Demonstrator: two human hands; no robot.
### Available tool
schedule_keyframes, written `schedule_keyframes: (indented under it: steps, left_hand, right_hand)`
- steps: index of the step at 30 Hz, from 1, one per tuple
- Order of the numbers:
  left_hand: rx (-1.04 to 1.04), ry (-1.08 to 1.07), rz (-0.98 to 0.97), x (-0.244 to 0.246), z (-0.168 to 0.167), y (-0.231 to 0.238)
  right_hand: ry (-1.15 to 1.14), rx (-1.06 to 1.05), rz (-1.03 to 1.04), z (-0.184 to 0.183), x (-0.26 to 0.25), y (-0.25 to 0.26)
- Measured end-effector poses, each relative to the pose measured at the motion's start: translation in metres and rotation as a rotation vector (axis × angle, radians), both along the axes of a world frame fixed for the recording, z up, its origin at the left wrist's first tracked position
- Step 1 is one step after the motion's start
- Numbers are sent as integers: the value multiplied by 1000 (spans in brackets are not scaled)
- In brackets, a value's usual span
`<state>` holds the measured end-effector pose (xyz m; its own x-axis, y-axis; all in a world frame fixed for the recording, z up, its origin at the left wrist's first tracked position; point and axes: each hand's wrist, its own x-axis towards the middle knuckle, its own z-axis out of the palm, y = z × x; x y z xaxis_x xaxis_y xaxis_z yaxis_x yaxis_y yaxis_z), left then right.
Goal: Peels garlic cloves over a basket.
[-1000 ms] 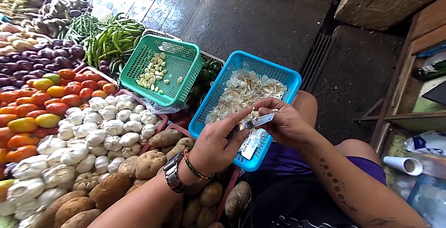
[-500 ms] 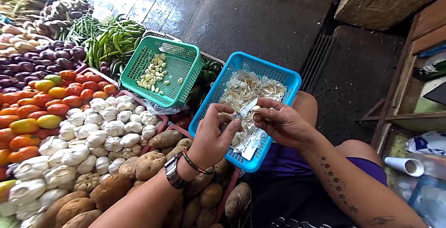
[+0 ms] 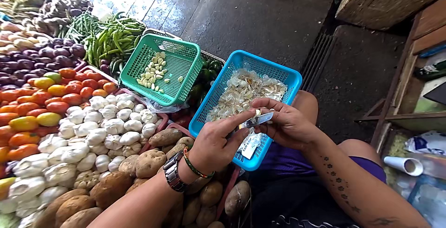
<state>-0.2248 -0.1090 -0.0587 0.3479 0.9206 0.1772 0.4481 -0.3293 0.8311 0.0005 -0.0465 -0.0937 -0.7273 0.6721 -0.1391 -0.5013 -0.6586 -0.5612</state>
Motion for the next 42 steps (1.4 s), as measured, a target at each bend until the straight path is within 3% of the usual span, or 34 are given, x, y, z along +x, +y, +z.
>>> schedule_keyframes:
  steps: [30,36,42]
  left_hand:
    - [-5,-47,-17,0,-1,1]
    - [-78,-70,24,2,2,3]
    - [-173,-113,190,3,4,5]
  right_hand:
    - [90,-150,40,-4,-3,-2]
    - [75,-64,79,-9,-2,2]
    - [108,-6,139,-8,1,4]
